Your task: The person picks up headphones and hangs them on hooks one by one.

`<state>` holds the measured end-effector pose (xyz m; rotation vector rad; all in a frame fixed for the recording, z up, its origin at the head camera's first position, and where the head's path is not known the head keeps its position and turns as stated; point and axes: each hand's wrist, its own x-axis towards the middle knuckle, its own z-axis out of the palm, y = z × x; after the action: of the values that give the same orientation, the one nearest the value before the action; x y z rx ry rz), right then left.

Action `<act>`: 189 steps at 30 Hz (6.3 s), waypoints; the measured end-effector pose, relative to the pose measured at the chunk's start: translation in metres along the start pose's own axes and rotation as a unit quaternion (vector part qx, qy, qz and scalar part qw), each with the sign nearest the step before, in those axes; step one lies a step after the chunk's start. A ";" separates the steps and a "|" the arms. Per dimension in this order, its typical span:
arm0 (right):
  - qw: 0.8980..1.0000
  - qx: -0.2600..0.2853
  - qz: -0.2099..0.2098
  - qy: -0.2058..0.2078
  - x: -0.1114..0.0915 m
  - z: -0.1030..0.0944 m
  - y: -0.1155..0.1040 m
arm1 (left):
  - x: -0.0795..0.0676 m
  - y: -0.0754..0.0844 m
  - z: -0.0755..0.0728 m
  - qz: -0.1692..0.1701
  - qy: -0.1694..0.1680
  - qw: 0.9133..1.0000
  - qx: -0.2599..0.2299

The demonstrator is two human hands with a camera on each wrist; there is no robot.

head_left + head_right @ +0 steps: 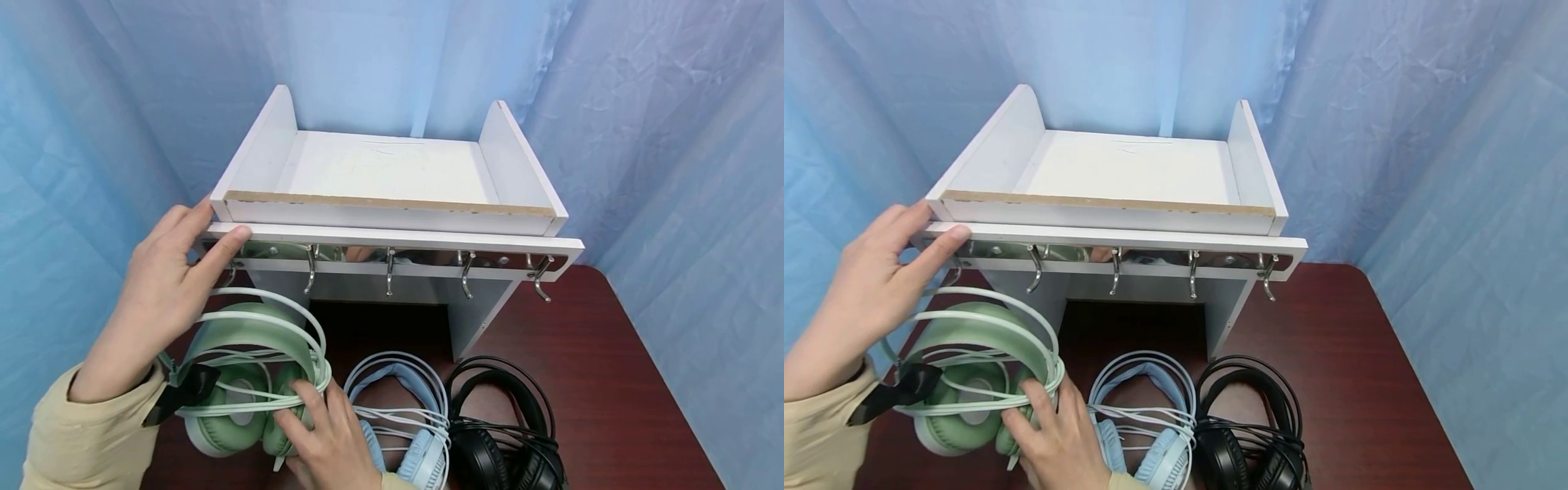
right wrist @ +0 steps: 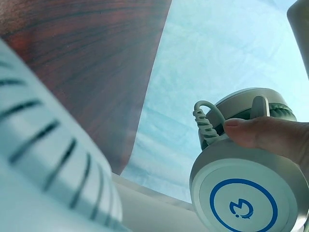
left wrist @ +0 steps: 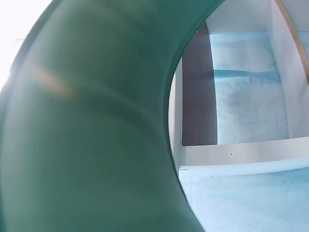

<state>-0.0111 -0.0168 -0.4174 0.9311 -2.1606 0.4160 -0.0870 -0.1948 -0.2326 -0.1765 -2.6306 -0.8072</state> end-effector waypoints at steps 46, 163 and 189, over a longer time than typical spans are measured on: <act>0.995 -0.009 -0.010 -0.099 0.011 -0.017 -0.004 | -0.021 0.001 -0.007 -0.006 0.009 1.000 0.011; 0.914 0.161 -0.031 -0.370 -0.030 -0.052 0.036 | -0.021 0.000 -0.006 -0.008 0.010 1.000 0.009; 0.891 0.172 0.044 -0.419 -0.058 -0.056 0.058 | -0.021 0.000 -0.005 -0.009 0.015 1.000 0.015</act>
<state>0.0017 0.0815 -0.4226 1.3944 -2.9806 0.5123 -0.0663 -0.1975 -0.2369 -0.1316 -2.6187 -0.7697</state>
